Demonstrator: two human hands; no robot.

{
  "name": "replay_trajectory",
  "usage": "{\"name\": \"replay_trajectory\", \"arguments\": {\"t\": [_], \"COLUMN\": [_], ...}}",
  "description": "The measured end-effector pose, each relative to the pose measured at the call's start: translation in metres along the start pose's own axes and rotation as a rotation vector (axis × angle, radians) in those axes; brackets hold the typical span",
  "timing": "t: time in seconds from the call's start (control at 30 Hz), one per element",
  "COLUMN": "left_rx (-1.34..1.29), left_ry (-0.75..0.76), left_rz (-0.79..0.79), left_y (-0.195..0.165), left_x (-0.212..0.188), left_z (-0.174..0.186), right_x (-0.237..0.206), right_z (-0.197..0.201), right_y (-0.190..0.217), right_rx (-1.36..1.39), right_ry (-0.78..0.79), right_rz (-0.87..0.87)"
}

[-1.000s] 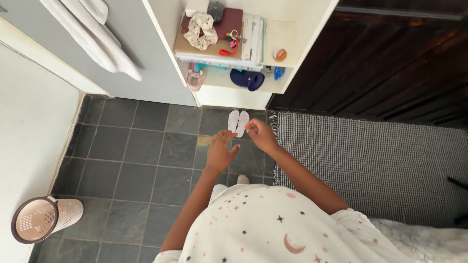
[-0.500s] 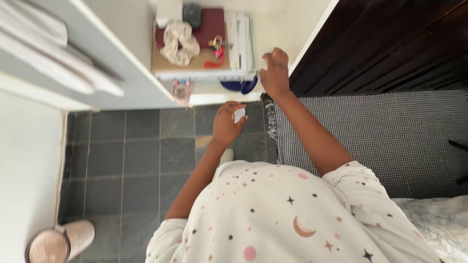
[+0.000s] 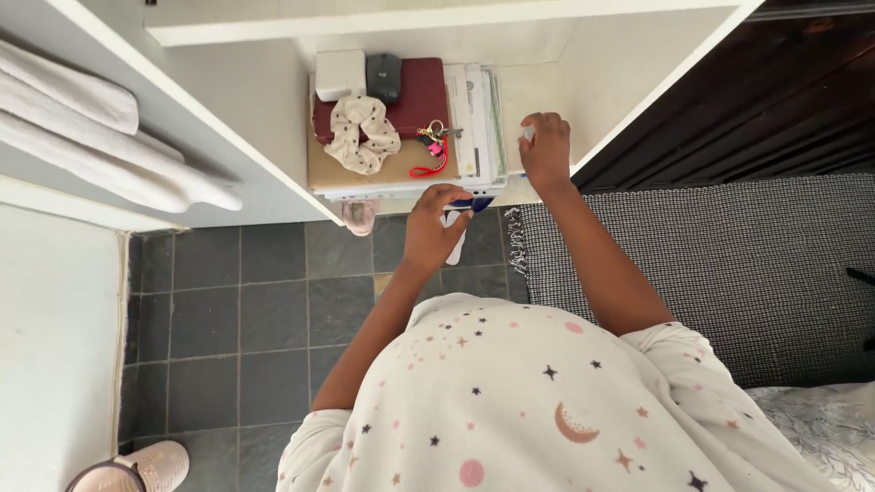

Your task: The person opens a blue backpack on a bed and packs it with daily items: they place a laptop inside, add a wallet, attach a keychain, put a mouse and a charging cable into the front pocket, and pick up a book from a shelf to pack. They gather items one at a time from the bed and a nearby shelf.

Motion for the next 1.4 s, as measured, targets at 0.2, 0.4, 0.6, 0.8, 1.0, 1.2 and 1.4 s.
{"name": "replay_trajectory", "arguments": {"t": [0.2,0.4,0.6,0.8,1.0,1.2,1.4], "left_rx": [-0.05,-0.05,-0.039,-0.009,0.027,0.024,-0.15], "left_ry": [-0.04,-0.105,-0.146,-0.169,-0.146,-0.02,0.34], "left_rz": [0.052,0.011,0.01,0.017,-0.04,-0.244,-0.242], "left_y": [-0.003,-0.006,-0.005,0.003,-0.007,-0.05,-0.076], "left_x": [0.021,0.033,0.03,0.027,0.032,0.039,0.013], "left_z": [0.014,0.031,0.047,0.061,0.057,0.014,-0.086], "right_x": [0.014,0.009,0.003,0.01,0.009,-0.032,-0.121], "right_z": [-0.052,-0.054,-0.001,0.013,0.051,0.095,0.153], "right_y": [0.002,0.084,0.135,0.144,0.134,0.095,0.029], "right_rx": [0.94,0.875,0.246,0.261,0.513,0.884,1.08], "right_ry": [0.31,0.463,0.049,-0.005,0.019,0.136,0.012], "right_rz": [-0.505,-0.24,0.117,0.068,-0.033,-0.233,-0.455]}}
Point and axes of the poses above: each hand's wrist, its own x-axis towards the middle knuckle, its own z-axis out of the back of the hand, y = z × x, the point moved 10 cm from there along x, towards the middle knuckle, and after that the axes turned 14 degrees about -x, right-handed, at the moved point
